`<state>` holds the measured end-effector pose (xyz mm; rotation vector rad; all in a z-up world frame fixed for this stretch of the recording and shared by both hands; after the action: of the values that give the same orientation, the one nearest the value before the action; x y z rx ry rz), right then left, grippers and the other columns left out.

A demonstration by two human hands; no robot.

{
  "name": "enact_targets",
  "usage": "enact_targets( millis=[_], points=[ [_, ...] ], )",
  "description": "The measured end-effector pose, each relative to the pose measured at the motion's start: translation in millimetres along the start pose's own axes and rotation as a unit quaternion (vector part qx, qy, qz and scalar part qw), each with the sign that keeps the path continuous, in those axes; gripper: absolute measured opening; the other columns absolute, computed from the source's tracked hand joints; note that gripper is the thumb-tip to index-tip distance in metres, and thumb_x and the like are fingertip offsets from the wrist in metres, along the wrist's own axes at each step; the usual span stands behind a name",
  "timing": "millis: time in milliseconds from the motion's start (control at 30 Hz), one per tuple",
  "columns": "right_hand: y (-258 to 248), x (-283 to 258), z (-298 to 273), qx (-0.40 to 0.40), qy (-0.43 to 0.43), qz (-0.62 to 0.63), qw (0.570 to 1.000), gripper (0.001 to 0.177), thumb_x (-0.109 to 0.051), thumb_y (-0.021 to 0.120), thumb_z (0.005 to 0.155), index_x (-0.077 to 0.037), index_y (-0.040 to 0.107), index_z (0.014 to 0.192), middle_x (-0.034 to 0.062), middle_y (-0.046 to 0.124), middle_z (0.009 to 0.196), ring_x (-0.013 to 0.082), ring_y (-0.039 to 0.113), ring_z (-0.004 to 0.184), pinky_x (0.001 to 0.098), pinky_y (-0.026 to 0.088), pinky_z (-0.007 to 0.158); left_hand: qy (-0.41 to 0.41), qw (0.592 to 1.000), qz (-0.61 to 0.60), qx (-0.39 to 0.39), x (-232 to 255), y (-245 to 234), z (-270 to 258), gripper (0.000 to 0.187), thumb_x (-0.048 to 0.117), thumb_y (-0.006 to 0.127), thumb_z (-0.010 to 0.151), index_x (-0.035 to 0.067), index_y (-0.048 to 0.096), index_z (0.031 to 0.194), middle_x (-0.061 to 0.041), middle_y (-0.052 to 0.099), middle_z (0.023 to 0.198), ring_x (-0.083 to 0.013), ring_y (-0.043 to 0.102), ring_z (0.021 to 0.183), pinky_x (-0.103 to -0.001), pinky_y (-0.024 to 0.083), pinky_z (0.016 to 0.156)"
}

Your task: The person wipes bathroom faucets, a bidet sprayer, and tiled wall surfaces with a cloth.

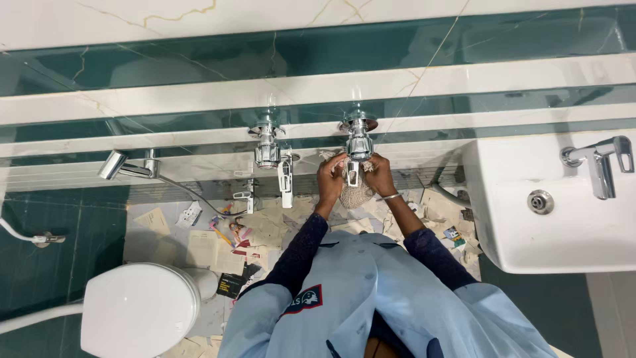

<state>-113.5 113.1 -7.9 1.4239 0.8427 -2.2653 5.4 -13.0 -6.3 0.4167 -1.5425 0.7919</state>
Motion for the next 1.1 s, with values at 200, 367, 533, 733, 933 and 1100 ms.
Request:
enact_targets(
  millis=[200,367,533,733,933,1100],
  points=[
    [4,38,3,-0.019,0.026,0.058,0.998,0.033,0.018,0.066,0.077,0.001,0.07,0.106,0.0113,0.075,0.101,0.0161,0.066,0.093,0.0307,0.052,0.084,-0.014,0.994,0.102,-0.03,-21,4,12,0.05,-0.006,0.059,0.089,0.022,0.074,0.129,-0.017,0.072,0.112,-0.0265,0.071,0.091,-0.036,0.059,0.074],
    [27,50,-19,0.134,-0.015,0.031,0.99,0.038,0.021,0.057,0.08,0.003,0.07,0.111,0.011,0.076,0.105,0.0166,0.067,0.1,0.031,0.051,0.09,0.08,0.988,0.116,0.067,-14,4,9,0.044,-0.005,0.064,0.083,0.017,0.075,0.119,-0.023,0.064,0.121,-0.0378,0.069,0.093,-0.042,0.056,0.076],
    [34,69,-25,0.194,0.025,0.061,0.979,0.021,0.006,0.065,0.093,0.002,0.068,0.113,0.0071,0.068,0.109,0.0158,0.063,0.1,0.0294,0.051,0.089,0.038,0.994,0.074,0.068,-65,19,18,0.03,0.001,0.066,0.092,0.012,0.074,0.119,-0.016,0.071,0.116,-0.031,0.071,0.102,-0.043,0.056,0.087],
    [12,87,-46,0.077,0.34,0.289,0.892,0.031,-0.011,0.072,0.095,-0.006,0.069,0.126,0.0042,0.065,0.109,0.0155,0.056,0.089,0.0288,0.048,0.077,-0.15,0.971,-0.183,-0.038,-99,-2,2,0.046,0.013,0.069,0.097,0.012,0.056,0.142,-0.014,0.059,0.137,-0.0238,0.062,0.112,-0.043,0.056,0.096],
    [-50,47,-50,0.044,0.353,0.381,0.853,0.062,0.009,0.062,0.073,-0.019,0.061,0.129,0.0045,0.064,0.105,0.0221,0.062,0.085,0.0387,0.051,0.067,-0.131,0.972,-0.136,-0.139,-63,-72,-16,0.079,-0.007,0.069,0.078,0.017,0.041,0.148,-0.011,0.042,0.153,-0.0355,0.053,0.121,-0.045,0.055,0.098],
    [-44,23,-22,0.124,0.036,0.041,0.991,0.051,0.017,0.064,0.075,-0.007,0.064,0.12,0.0056,0.065,0.118,0.0233,0.063,0.111,0.0322,0.052,0.096,0.071,0.994,0.089,-0.001,-31,-63,7,0.06,-0.005,0.064,0.087,0.017,0.053,0.142,-0.011,0.06,0.145,-0.0274,0.061,0.127,-0.043,0.057,0.103]
  ],
)
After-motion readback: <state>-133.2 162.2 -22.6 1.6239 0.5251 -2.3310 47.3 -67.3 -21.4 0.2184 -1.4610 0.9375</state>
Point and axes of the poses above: each hand's wrist, its own z-axis towards the middle knuckle, its own y-axis out of the palm, x = y × z, the point moved 3 cm from there along z, towards the middle knuckle
